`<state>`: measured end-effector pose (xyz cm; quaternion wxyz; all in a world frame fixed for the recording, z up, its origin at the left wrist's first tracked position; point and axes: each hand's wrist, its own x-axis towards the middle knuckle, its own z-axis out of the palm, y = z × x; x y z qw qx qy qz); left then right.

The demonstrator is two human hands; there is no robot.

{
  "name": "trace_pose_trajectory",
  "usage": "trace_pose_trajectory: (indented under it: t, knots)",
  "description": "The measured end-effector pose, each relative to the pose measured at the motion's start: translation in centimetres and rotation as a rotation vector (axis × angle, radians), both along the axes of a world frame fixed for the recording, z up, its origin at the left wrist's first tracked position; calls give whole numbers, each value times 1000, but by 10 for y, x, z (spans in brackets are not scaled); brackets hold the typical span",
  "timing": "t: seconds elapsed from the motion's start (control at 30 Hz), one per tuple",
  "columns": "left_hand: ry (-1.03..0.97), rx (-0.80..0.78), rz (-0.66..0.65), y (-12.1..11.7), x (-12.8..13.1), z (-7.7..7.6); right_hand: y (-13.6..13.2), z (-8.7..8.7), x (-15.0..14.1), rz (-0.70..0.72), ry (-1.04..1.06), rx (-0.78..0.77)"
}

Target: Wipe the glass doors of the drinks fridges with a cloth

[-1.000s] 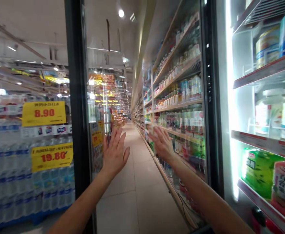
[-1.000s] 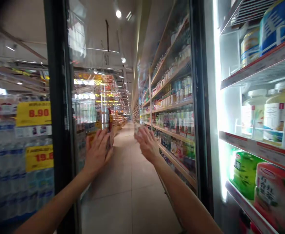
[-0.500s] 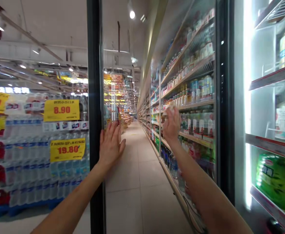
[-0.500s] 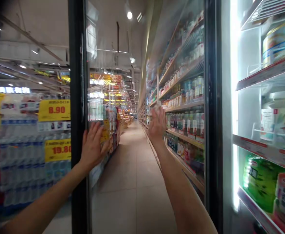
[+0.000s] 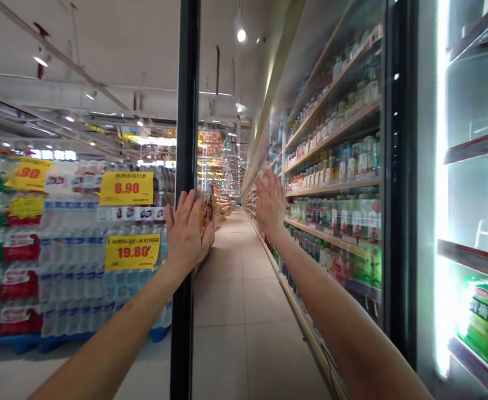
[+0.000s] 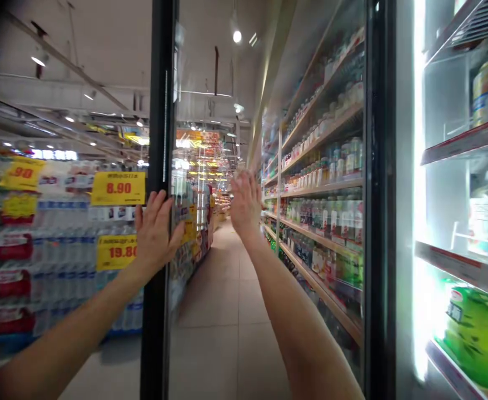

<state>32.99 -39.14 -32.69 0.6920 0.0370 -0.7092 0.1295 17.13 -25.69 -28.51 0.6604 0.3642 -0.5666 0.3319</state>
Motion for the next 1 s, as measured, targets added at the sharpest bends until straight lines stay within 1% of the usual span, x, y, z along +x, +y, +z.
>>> trace_pose_trajectory:
  t: [0.1,0.13,0.17,0.2,0.27,0.3,0.33,0.37,0.4,0.47,0.5,0.53,0.57,0.67,0.7,0.73,0.77,0.83,0.87,0.9,0.93,0.97,1.0]
  knots:
    - [2,39,15,-7,8,5,-19,-6,20,12,232,394]
    - [-5,42,20,-9,11,6,-23,-5,24,16,262,468]
    - [-12,43,25,-12,13,6,-26,-1,28,16,245,479]
    - [-18,44,28,-13,16,7,-28,4,30,12,181,425]
    - [-28,44,28,-15,19,8,-31,17,33,1,-16,203]
    - [-28,44,24,-14,20,9,-33,22,35,-2,-88,116]
    - [-27,45,20,-13,21,11,-35,25,37,-2,-110,87]
    - [-23,46,15,-12,21,12,-38,25,40,0,-76,126]
    - [-18,45,9,-10,21,14,-41,23,43,4,8,224]
    - [-9,41,1,-8,21,19,-44,18,45,5,225,474]
    - [-6,37,1,-7,21,21,-42,19,43,2,291,547]
    - [-5,29,2,-6,20,23,-38,21,39,-1,303,553]
    - [-4,20,6,-5,20,25,-33,26,33,-6,261,490]
    - [-2,-14,17,-2,15,29,-9,42,11,-19,7,119]
    - [-3,-21,18,0,12,30,-2,44,6,-25,-35,42]
    - [-5,-28,18,2,8,32,3,43,2,-32,-26,32]
    - [-10,-36,17,6,4,33,8,40,0,-39,37,101]
    - [-25,-58,9,12,-5,36,16,30,-3,-56,246,381]
    - [-36,-71,4,15,-9,38,22,26,-7,-71,324,498]
    - [-49,-83,-2,17,-13,39,30,23,-12,-90,349,550]
    - [-62,-93,-6,19,-17,41,41,23,-20,-113,310,518]
    - [-72,-97,-9,20,-21,42,55,24,-31,-140,214,408]
    - [-81,-96,-9,20,-24,43,71,27,-43,-165,88,250]
